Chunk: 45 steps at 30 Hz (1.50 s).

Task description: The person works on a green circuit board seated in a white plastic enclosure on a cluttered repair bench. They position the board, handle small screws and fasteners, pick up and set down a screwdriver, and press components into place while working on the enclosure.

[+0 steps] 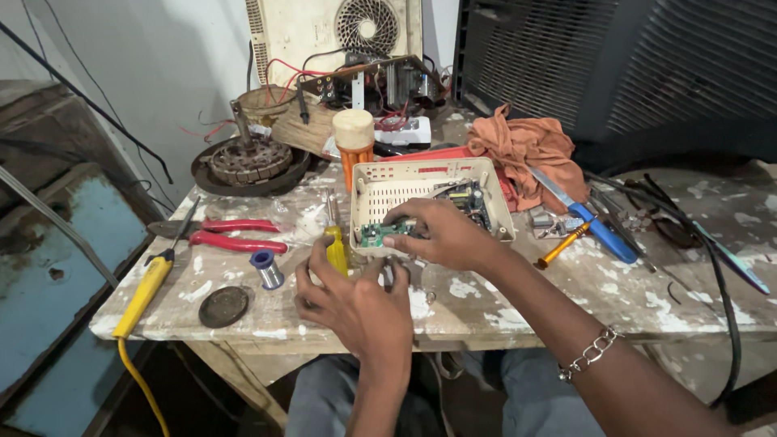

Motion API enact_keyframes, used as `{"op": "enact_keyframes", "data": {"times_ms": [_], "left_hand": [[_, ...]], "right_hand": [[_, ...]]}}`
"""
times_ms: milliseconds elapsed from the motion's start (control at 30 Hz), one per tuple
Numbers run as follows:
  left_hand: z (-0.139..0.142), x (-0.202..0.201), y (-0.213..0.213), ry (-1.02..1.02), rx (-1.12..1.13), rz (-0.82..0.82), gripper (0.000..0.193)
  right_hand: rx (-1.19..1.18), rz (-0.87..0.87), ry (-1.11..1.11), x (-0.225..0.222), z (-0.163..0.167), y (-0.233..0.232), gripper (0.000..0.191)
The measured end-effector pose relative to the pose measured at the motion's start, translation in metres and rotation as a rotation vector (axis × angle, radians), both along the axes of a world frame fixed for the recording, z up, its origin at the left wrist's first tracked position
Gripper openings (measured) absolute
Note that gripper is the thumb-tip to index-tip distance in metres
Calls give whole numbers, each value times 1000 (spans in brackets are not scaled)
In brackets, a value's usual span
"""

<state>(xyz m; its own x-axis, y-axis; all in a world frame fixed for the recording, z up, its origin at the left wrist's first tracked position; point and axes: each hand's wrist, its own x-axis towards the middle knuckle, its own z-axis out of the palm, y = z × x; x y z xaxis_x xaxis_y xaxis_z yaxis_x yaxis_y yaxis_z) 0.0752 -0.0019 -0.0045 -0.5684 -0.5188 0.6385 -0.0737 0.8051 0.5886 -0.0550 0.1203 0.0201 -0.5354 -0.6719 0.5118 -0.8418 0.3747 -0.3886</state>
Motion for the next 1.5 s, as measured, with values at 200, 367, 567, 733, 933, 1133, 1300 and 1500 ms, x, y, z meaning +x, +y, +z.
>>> {"op": "enact_keyframes", "data": {"times_ms": [200, 367, 567, 733, 933, 1133, 1300, 1500], "left_hand": [[-1, 2, 0, 54, 42, -29, 29], [-3, 3, 0, 96, 45, -26, 36], [-3, -3, -2, 41, -15, 19, 27], [-3, -5, -2, 66, 28, -4, 27], [-3, -2, -2, 120, 34, -17, 27], [-3, -8, -1, 51, -21, 52, 28], [-4, -7, -1, 97, 33, 0, 24], [-2, -2, -1, 108, 44, -17, 31]], "right_hand": [[58, -94, -100, 3, 5, -2, 41], [37, -67, -70, 5, 8, -4, 42], [58, -102, -106, 3, 8, -6, 42], [57, -117, -154, 7, 8, -6, 42], [40, -100, -161, 6, 9, -7, 43], [52, -118, -146, 3, 7, -6, 43], [39, -88, -132, 3, 7, -5, 42], [74, -126, -130, 3, 11, -6, 42]]}}
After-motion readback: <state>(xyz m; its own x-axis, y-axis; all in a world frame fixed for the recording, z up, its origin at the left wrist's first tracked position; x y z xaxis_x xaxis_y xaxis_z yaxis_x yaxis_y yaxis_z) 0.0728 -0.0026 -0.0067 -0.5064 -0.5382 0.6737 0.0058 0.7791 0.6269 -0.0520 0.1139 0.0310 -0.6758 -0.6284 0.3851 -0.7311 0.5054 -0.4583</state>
